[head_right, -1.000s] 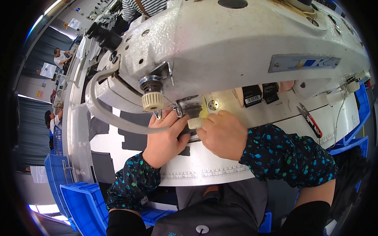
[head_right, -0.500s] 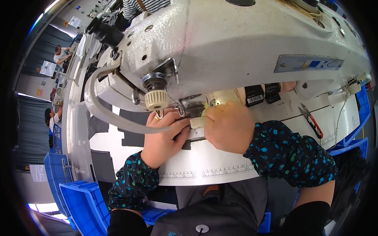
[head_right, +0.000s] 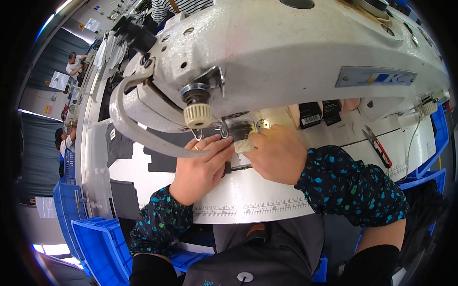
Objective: Sewing pieces of leather together using an industrial sewing machine in a workshop.
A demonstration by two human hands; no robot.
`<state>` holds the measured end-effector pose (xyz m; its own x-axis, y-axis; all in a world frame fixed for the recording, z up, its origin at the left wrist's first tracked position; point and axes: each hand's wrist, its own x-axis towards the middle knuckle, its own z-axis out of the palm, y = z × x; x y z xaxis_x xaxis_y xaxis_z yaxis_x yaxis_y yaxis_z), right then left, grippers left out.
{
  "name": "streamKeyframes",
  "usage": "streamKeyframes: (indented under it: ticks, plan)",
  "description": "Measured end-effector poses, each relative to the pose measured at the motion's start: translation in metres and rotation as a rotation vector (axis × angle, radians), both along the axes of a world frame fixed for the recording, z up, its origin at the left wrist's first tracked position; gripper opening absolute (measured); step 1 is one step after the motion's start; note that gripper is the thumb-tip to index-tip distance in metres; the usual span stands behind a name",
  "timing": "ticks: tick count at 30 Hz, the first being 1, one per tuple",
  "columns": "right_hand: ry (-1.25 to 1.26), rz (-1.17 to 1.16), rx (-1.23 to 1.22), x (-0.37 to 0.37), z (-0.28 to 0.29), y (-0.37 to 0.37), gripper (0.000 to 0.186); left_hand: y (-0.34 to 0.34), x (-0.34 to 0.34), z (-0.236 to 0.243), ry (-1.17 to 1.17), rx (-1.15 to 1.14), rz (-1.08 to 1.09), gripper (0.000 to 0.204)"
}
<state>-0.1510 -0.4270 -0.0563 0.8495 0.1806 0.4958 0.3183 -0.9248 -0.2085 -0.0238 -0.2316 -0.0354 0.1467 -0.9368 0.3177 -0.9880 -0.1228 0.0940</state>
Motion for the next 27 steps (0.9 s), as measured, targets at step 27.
streamKeyframes:
  ticks: [27]
  plan:
    - [-0.032, -0.087, -0.009, 0.002, -0.006, 0.002, 0.012, 0.01, 0.047, 0.018, 0.336, 0.08, 0.167, 0.024]
